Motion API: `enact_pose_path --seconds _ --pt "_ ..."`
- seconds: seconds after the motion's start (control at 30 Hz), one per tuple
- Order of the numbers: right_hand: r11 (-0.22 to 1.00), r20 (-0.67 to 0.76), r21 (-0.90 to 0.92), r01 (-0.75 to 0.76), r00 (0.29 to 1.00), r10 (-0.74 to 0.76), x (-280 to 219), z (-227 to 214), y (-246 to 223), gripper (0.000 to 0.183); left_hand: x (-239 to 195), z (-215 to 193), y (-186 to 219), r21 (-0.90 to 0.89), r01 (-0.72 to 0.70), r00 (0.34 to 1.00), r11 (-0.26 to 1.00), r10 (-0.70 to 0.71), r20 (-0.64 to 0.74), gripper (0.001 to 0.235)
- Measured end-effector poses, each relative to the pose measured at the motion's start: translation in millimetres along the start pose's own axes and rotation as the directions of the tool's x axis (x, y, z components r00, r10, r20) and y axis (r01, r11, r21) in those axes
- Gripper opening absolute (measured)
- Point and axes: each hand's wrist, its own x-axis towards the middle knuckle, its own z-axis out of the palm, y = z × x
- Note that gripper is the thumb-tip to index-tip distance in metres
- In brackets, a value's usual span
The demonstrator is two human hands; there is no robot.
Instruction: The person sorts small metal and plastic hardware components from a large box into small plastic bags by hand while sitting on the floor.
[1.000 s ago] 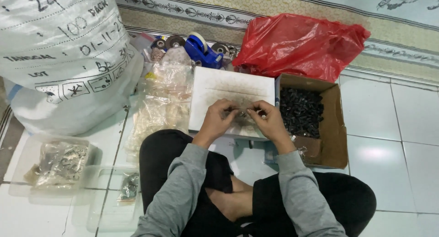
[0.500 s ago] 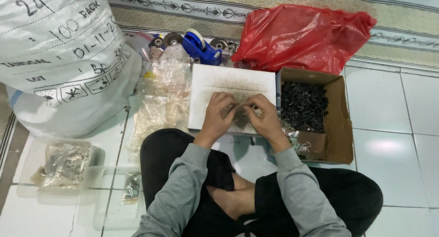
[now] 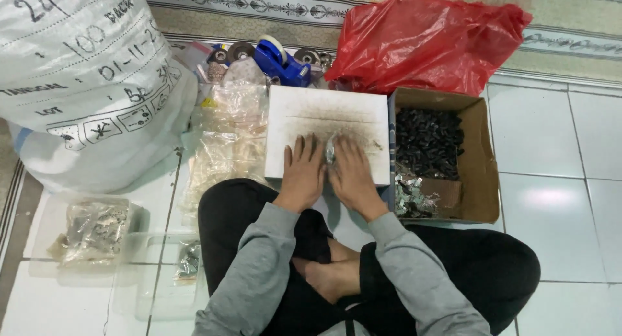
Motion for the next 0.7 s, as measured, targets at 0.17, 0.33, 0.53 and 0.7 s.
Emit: enact_pose_path --seconds 0.17,0.33,0.53,0.7 --pt "0.993 0.105 -0.121 -0.012 0.994 0.025 -3.8 4.6 2.9 0.072 2.4 11.3 4.1 0.131 0.065 0.995 0.989 -0.075 0.07 0.062" --pt "0.998 0.17 -0.054 -0.036 0.985 0.045 -1.9 -14.6 8.3 0.071 4.9 21.9 3.1 0.155 0.058 0.997 0.986 -0.065 0.037 0.063" --pt "0.957 0.028 0.02 -0.289 0.957 0.288 4.2 11.8 34.5 0.052 26.6 52.8 -11.7 0.103 0.128 0.956 0.986 -0.095 -0.278 0.05" --pt "0.937 -0.241 0.327 -0.125 0.948 0.21 2.4 25.8 44.1 0.04 35.7 66.1 -26.9 -0.096 0.024 0.967 0.995 -0.047 -0.249 0.026"
